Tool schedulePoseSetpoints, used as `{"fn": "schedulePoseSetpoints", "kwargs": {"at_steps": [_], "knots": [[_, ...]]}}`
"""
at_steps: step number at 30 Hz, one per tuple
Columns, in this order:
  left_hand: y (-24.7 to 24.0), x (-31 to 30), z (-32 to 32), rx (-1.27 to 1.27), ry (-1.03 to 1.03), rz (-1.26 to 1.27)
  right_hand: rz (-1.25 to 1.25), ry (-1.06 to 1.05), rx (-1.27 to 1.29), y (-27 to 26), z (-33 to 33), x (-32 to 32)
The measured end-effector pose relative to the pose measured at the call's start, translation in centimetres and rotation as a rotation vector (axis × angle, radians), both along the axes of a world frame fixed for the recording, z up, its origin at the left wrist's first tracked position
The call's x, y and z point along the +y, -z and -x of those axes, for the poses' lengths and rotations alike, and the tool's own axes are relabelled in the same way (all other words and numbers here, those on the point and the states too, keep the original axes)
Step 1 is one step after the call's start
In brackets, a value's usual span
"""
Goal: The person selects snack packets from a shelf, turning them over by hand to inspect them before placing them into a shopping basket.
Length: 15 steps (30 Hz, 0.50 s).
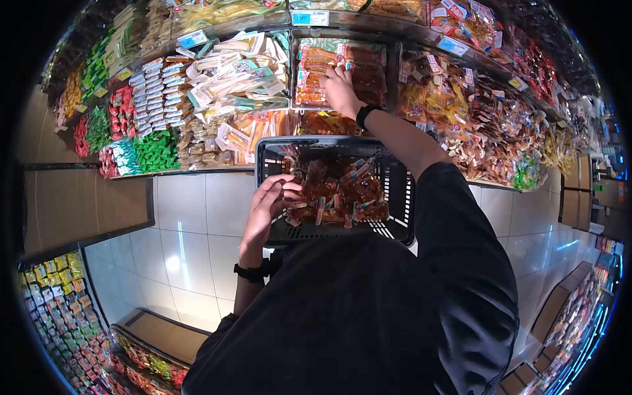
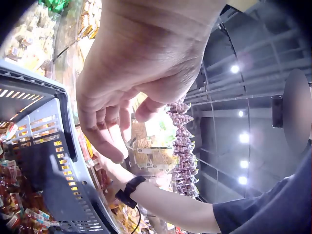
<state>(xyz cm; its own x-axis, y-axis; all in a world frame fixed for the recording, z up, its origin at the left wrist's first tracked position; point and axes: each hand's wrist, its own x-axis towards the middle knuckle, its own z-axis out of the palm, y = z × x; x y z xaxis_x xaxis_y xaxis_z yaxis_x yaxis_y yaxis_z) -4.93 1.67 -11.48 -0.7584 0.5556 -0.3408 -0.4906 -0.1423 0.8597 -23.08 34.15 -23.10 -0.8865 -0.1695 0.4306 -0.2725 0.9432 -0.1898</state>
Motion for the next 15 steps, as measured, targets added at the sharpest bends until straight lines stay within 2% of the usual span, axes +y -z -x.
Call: {"fn": "schedulePoseSetpoints", "kwargs": {"at_steps": [2, 3, 4, 7, 8, 9, 10, 11, 12, 14, 15], "knots": [[0.7, -0.5, 0.0, -0.001, -0.019, 0.018, 0.111, -0.012, -0.02, -0.5, 0.1, 0.3], [1.0, -0.9, 0.1, 0.002, -0.029, 0.012, 0.109, -0.021, 0.187, -2.6, -0.9, -0.6], [1.0, -1.3, 0.2, 0.008, -0.057, 0.019, 0.113, -0.016, 0.171, -4.2, -2.0, -1.3], [1.3, -3.0, 0.3, 0.043, -0.167, 0.113, 0.536, -0.157, 0.244, -8.0, -7.4, -5.2], [3.3, -4.3, 0.4, 0.045, -0.182, 0.156, 0.763, -0.183, -0.017, -8.3, -10.9, -6.6], [4.4, -5.6, 0.6, 0.059, -0.132, 0.199, 0.789, -0.3, -0.035, -7.3, -13.4, -7.5], [4.9, -6.4, 0.8, 0.073, -0.079, 0.239, 0.76, -0.281, -0.173, -5.3, -16.3, -8.2], [5.0, -6.7, 0.7, 0.07, -0.082, 0.265, 0.618, -0.134, -0.475, -3.7, -18.7, -8.6], [5.1, -6.5, 0.6, 0.064, -0.076, 0.267, 0.383, -0.069, -0.613, 0.1, -20.4, -8.4], [5.5, -6.1, 0.3, 0.116, -0.077, 0.232, 0.133, 0.091, -0.7, 6.0, -22.2, -8.5], [6.0, -6.1, 0.6, 0.11, -0.029, 0.266, 0.136, 0.091, -0.698, 8.2, -22.2, -8.5]]}}
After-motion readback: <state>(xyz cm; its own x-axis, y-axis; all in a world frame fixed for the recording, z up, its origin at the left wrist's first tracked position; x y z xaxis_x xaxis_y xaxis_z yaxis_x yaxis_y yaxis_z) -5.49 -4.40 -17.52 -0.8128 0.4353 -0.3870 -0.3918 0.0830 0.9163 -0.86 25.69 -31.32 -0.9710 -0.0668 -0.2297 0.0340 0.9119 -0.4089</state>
